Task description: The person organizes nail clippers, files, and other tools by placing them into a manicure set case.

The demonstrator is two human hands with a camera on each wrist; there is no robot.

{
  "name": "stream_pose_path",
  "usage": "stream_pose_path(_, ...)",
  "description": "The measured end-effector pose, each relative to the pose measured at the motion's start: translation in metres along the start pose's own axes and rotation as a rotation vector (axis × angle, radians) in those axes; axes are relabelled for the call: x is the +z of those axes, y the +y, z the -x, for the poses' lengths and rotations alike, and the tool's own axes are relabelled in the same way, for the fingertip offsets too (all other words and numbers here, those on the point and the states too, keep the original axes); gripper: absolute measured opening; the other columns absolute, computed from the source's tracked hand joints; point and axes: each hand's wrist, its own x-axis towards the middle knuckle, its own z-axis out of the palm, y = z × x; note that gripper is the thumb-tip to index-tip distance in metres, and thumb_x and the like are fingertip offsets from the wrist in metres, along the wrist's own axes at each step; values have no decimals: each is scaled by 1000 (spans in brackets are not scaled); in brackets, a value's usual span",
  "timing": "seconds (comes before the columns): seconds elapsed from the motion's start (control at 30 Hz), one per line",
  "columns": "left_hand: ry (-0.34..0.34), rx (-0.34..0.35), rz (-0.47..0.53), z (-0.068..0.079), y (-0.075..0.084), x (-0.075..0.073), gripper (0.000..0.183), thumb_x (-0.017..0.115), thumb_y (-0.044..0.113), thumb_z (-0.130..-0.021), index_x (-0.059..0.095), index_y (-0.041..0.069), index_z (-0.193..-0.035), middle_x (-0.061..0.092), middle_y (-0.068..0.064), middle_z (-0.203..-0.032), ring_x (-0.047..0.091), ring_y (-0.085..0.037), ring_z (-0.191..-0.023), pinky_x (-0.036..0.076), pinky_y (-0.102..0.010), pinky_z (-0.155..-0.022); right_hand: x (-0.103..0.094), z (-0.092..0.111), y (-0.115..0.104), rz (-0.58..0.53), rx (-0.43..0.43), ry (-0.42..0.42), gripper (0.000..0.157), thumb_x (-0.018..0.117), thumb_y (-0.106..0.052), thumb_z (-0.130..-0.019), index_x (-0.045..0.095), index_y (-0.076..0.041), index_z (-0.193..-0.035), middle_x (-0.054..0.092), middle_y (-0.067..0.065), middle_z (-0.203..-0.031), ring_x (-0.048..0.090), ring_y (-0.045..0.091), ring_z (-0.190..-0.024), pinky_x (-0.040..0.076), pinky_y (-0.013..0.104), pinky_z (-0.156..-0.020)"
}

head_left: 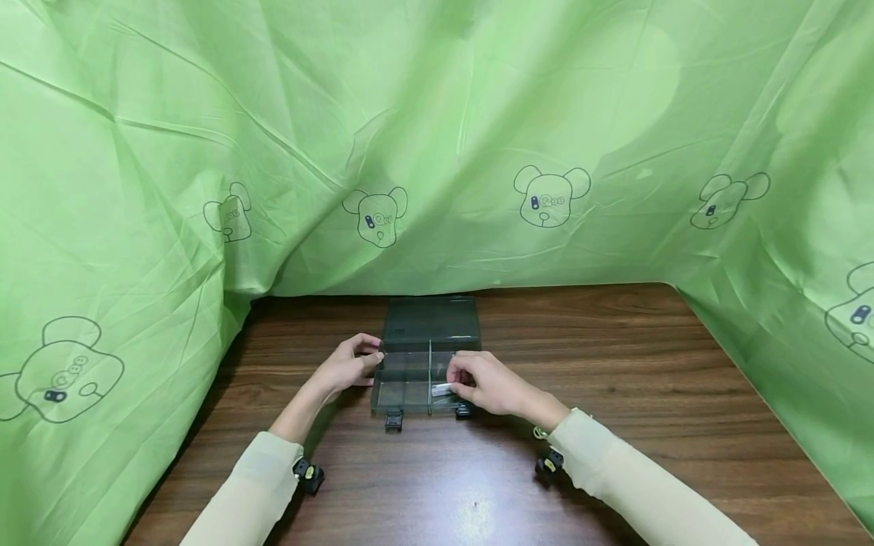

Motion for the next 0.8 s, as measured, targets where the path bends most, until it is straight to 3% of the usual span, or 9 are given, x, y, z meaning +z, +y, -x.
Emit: stream_pose_path(0.8,4,-6,17,-1,0,1,40,59,11,-100,45,1,-136,47,-18,-126,59,-29,-102,60,-41,-75,-3,-2,0,-18,1,-17,8,71,-8,-90,65,-13,-90,59,-8,-85,61,14,-76,54,29,-66)
